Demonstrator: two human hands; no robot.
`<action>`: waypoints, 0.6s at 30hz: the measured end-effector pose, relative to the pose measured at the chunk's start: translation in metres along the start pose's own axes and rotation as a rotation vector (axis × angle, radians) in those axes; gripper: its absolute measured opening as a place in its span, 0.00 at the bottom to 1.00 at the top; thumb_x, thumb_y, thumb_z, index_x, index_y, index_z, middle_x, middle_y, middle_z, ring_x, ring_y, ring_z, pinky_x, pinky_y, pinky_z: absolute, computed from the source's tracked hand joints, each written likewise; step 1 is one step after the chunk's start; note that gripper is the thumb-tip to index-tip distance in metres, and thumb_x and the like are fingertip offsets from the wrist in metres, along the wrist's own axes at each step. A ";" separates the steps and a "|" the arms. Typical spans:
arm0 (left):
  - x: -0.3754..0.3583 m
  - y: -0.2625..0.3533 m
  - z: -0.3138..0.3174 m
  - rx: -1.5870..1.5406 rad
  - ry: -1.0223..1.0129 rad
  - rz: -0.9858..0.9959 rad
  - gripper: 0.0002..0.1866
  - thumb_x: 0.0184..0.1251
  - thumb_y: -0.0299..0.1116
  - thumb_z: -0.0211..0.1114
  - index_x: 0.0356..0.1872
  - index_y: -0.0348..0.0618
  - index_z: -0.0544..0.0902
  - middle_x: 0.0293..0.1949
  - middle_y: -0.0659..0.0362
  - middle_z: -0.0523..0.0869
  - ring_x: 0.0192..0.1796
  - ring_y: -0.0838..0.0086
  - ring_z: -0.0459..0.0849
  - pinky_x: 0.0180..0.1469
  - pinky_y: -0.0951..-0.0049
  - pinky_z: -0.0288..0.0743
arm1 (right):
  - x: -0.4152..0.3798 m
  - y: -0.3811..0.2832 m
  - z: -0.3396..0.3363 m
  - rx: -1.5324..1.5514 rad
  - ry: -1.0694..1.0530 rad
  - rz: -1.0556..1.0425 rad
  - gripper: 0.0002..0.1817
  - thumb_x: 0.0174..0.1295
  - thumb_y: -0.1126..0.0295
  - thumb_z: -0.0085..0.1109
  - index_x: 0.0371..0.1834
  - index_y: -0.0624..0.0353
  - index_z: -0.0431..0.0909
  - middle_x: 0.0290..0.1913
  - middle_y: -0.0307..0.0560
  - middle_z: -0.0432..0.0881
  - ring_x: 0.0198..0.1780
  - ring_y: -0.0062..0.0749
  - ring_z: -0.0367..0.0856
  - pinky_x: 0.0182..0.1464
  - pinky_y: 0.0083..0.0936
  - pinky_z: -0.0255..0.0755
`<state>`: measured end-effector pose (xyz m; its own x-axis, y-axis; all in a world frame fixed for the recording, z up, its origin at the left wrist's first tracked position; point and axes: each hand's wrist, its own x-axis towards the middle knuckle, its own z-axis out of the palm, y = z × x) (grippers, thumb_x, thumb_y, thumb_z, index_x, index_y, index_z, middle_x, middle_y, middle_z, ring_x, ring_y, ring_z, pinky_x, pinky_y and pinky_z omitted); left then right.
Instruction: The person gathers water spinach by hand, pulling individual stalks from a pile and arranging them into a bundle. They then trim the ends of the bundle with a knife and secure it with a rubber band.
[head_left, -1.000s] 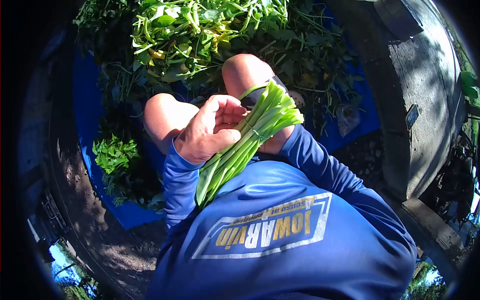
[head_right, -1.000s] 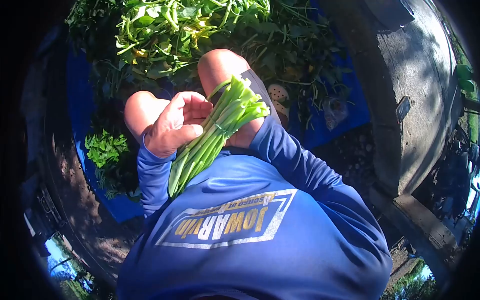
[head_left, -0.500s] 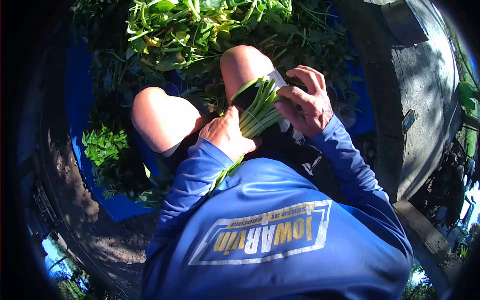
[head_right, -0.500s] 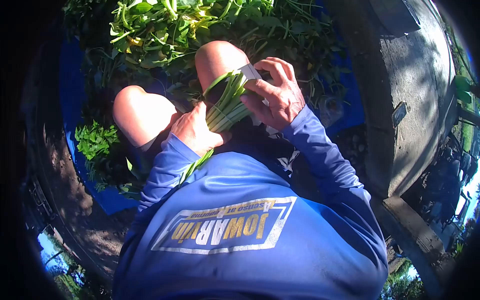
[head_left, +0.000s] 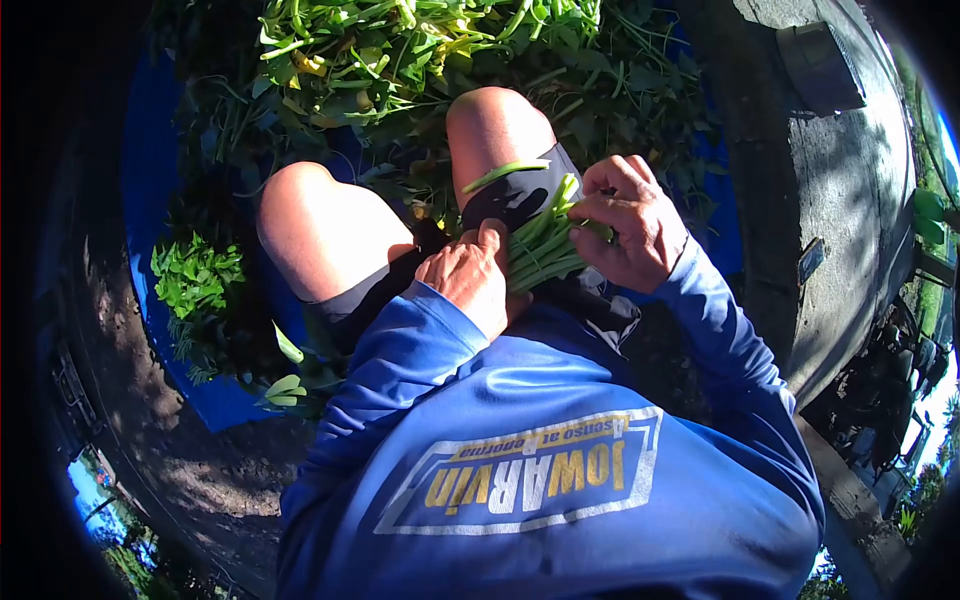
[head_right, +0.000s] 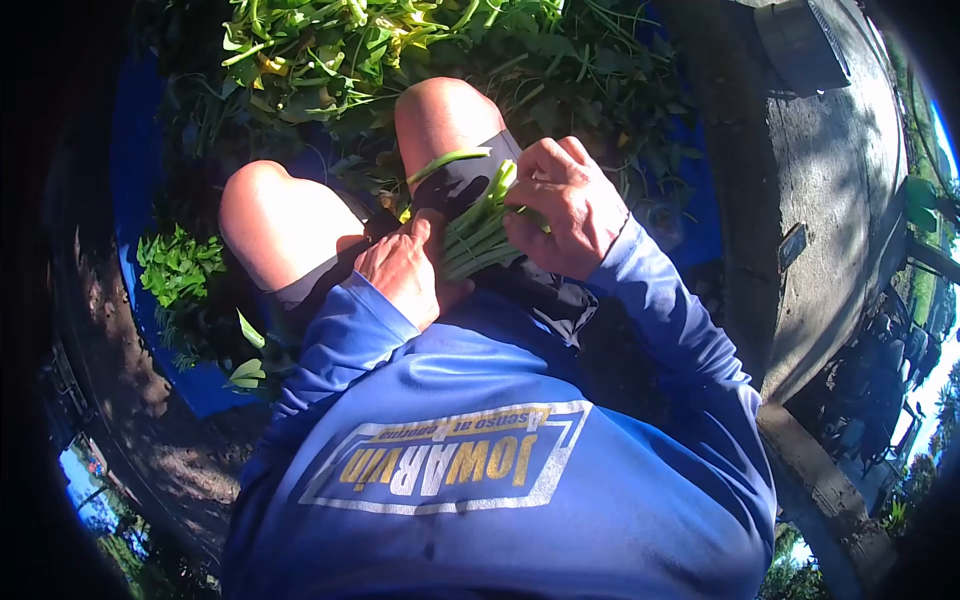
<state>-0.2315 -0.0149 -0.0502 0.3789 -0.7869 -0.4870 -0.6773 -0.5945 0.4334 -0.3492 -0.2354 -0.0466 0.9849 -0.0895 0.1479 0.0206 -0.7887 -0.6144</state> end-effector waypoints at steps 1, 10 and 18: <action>-0.001 0.001 -0.001 -0.007 0.008 0.018 0.33 0.61 0.43 0.79 0.58 0.34 0.71 0.50 0.39 0.87 0.52 0.47 0.90 0.56 0.52 0.85 | 0.000 -0.001 0.003 0.034 -0.023 0.034 0.06 0.55 0.71 0.72 0.35 0.58 0.90 0.41 0.49 0.82 0.45 0.48 0.83 0.49 0.43 0.80; -0.006 -0.009 0.006 -0.067 0.016 -0.021 0.27 0.73 0.33 0.58 0.70 0.31 0.73 0.45 0.44 0.89 0.46 0.56 0.93 0.43 0.56 0.86 | 0.038 0.001 0.015 -0.043 -0.101 -0.089 0.11 0.50 0.75 0.71 0.37 0.57 0.83 0.40 0.50 0.77 0.45 0.48 0.79 0.45 0.41 0.75; 0.014 -0.015 0.018 -0.209 0.087 -0.132 0.28 0.74 0.40 0.61 0.71 0.38 0.75 0.42 0.51 0.90 0.43 0.60 0.91 0.44 0.59 0.85 | 0.022 0.023 0.024 0.120 -0.227 0.225 0.08 0.64 0.69 0.69 0.39 0.62 0.84 0.31 0.47 0.80 0.32 0.35 0.78 0.37 0.36 0.72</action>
<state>-0.2277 -0.0141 -0.0774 0.5148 -0.7058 -0.4866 -0.4768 -0.7075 0.5217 -0.3229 -0.2409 -0.0767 0.9799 -0.1051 -0.1694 -0.1948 -0.6859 -0.7012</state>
